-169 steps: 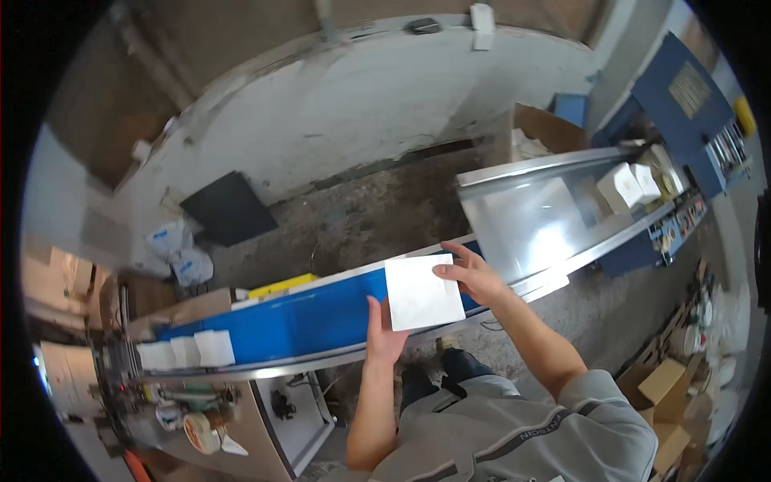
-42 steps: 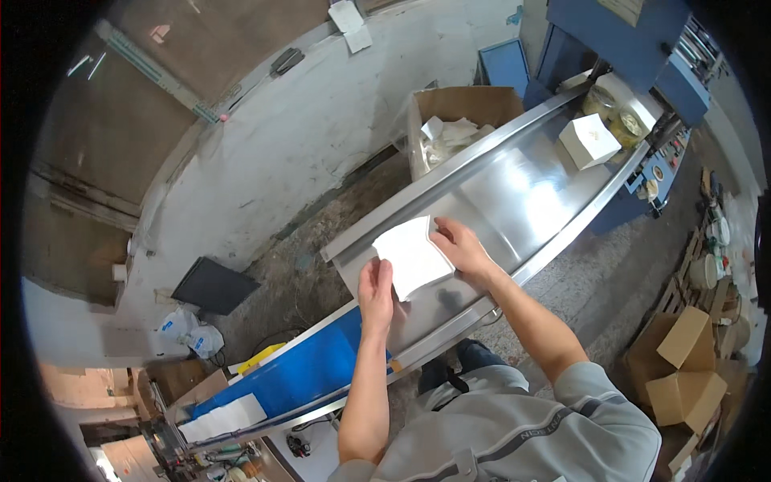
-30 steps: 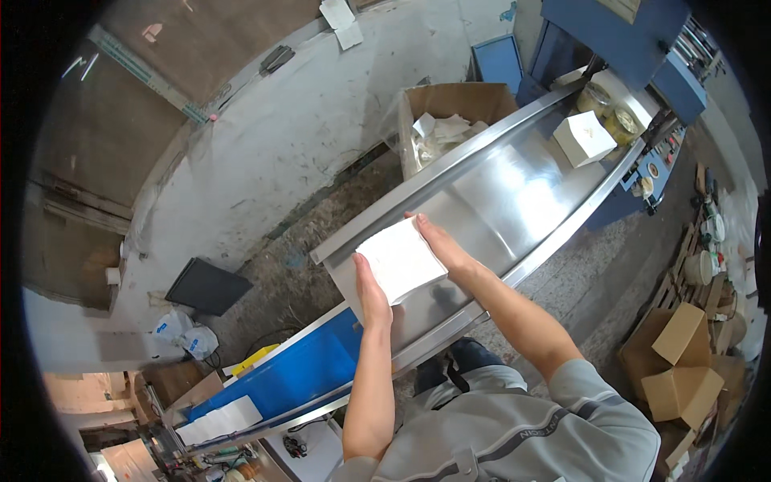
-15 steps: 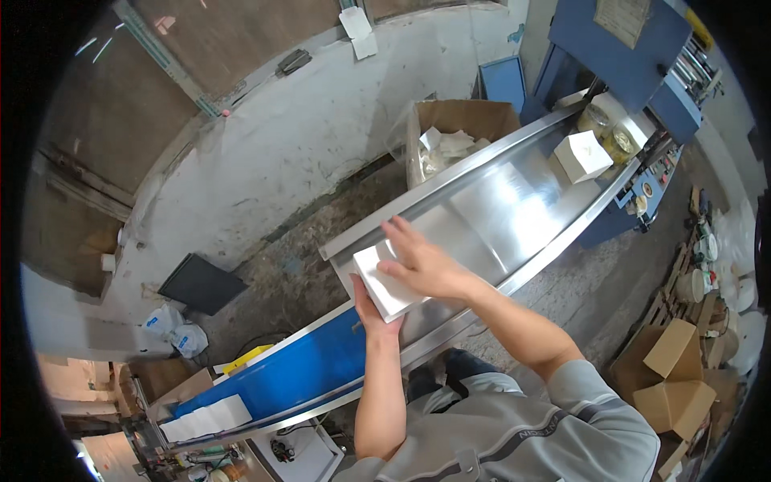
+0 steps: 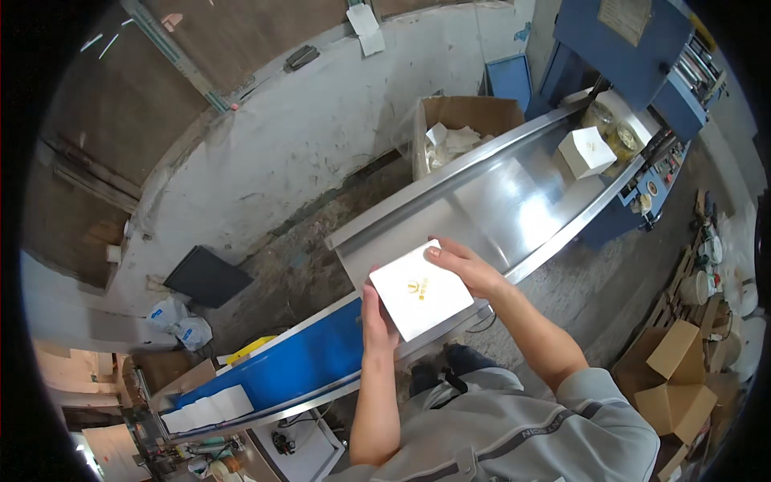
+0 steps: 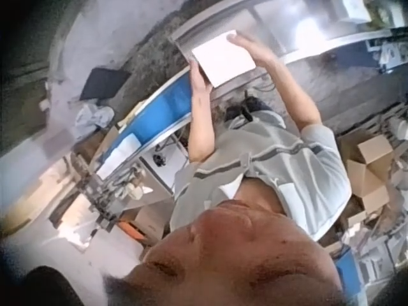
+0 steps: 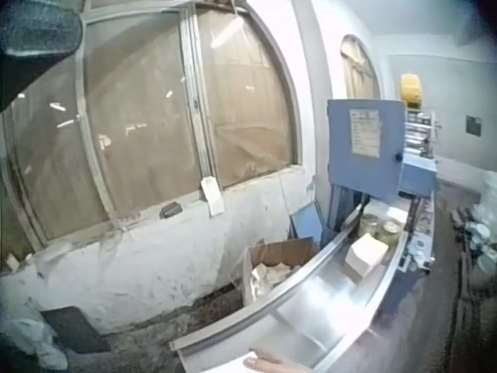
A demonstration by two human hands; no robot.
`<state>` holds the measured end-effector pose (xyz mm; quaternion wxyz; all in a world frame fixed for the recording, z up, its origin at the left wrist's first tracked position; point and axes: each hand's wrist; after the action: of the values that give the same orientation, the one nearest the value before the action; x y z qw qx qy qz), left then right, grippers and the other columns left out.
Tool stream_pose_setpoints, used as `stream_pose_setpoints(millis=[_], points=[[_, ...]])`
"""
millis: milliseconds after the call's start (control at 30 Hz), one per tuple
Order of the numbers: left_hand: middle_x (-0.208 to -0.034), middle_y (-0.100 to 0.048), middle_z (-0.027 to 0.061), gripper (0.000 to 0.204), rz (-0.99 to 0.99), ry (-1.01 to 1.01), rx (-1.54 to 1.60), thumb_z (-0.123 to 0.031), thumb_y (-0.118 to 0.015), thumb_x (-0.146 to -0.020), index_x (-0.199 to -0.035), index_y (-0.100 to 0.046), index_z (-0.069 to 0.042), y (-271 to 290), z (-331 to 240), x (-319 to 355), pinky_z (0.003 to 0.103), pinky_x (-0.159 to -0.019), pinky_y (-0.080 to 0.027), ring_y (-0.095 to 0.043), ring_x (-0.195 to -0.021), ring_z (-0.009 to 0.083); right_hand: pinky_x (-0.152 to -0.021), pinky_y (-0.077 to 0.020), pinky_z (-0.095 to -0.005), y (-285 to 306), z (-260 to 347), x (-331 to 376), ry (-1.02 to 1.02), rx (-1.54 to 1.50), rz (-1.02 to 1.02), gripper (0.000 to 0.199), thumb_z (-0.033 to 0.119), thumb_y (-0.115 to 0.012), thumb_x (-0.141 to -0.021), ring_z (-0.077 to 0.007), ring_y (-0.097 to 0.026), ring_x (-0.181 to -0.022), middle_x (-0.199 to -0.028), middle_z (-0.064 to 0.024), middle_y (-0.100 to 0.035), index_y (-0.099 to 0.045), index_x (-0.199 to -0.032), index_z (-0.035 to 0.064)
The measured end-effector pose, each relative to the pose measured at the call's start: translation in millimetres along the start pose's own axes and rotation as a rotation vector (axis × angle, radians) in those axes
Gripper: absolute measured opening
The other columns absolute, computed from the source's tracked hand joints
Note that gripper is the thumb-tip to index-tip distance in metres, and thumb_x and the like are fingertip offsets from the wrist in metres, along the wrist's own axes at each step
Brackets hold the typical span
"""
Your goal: Placing stacks of paper napkins from a production machine onto a conveyor belt.
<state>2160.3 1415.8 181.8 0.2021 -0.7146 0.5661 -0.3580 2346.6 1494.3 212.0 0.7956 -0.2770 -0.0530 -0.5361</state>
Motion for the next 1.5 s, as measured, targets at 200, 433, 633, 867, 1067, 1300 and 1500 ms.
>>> stream_pose_setpoints(millis=[200,433,633,867,1067,1300,1500], points=[[-0.121,-0.059,0.0135,0.057,-0.152,0.019,-0.402,-0.043,-0.064,-0.094,-0.13,-0.053,0.0,3,-11,12,0.032,-0.093,-0.046,-0.056,-0.112,0.0198,-0.091,-0.0484,-0.0328,3,-7,13,0.081,0.262,0.069,0.073,0.037,-0.064,-0.095,-0.0228,-0.058,-0.112,-0.12,-0.021,-0.06,-0.033,-0.147,-0.0039],[-0.113,-0.063,0.0106,0.05,-0.276,-0.014,-0.554,-0.041,-0.065,-0.095,-0.12,-0.058,0.001,7,-8,18,0.03,-0.089,-0.047,-0.059,-0.104,0.0153,-0.081,-0.0495,-0.0296,0,-9,14,0.136,0.325,0.152,0.062,0.036,-0.062,-0.097,-0.0174,-0.06,-0.097,-0.111,-0.0159,-0.063,-0.04,-0.143,-0.0007],[-0.136,-0.053,0.0166,0.064,-0.083,0.008,-0.157,-0.044,-0.053,-0.1,-0.143,-0.037,0.001,17,0,38,0.042,-0.098,-0.049,-0.054,-0.126,0.0282,-0.082,-0.05,-0.0299,-9,-15,10,0.167,0.282,0.04,0.065,0.036,-0.062,-0.096,-0.0185,-0.061,-0.099,-0.11,-0.0159,-0.063,-0.039,-0.142,-0.0025],[-0.143,-0.045,0.0151,0.065,-0.108,0.008,-0.368,-0.018,-0.062,-0.095,-0.149,-0.029,-0.005,20,-24,82,0.052,-0.105,-0.043,-0.048,-0.131,0.0309,-0.084,-0.0498,-0.0302,-42,-27,7,0.153,0.25,0.027,0.068,0.037,-0.064,-0.095,-0.0195,-0.06,-0.103,-0.113,-0.0169,-0.061,-0.037,-0.143,-0.0034],[-0.142,-0.046,0.0147,0.076,-0.141,-0.141,-0.37,-0.01,-0.068,-0.089,-0.15,-0.024,0.001,70,-62,127,0.036,-0.103,-0.045,-0.05,-0.128,0.0255,-0.093,-0.0478,-0.0321,-102,-47,19,0.062,0.204,0.283,0.084,0.035,-0.07,-0.089,-0.0222,-0.059,-0.11,-0.122,-0.0162,-0.059,-0.024,-0.151,-0.0009],[-0.133,-0.051,0.02,0.085,-0.243,-0.241,-0.384,-0.009,-0.07,-0.087,-0.152,-0.017,0.0,137,-122,210,0.034,-0.097,-0.049,-0.054,-0.122,0.0237,-0.106,-0.0401,-0.0381,-208,-100,28,-0.058,0.319,0.521,0.107,0.023,-0.084,-0.076,-0.0268,-0.051,-0.126,-0.137,-0.0221,-0.051,-0.015,-0.153,-0.0026],[-0.129,-0.055,0.0221,0.085,-0.4,-0.377,-0.321,-0.013,-0.071,-0.089,-0.152,-0.016,0.001,219,-148,277,0.035,-0.095,-0.05,-0.057,-0.117,0.0242,-0.105,-0.0417,-0.0364,-310,-160,32,-0.15,0.301,0.595,0.103,0.018,-0.083,-0.076,-0.0272,-0.054,-0.124,-0.134,-0.0207,-0.053,-0.017,-0.153,-0.0034]])
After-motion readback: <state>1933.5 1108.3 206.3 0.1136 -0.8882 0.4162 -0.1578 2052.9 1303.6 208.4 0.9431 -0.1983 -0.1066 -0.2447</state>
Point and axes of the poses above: each hand's wrist, its own x-axis away from the middle knuckle, its own y-axis out of the back of the hand, z = x × y
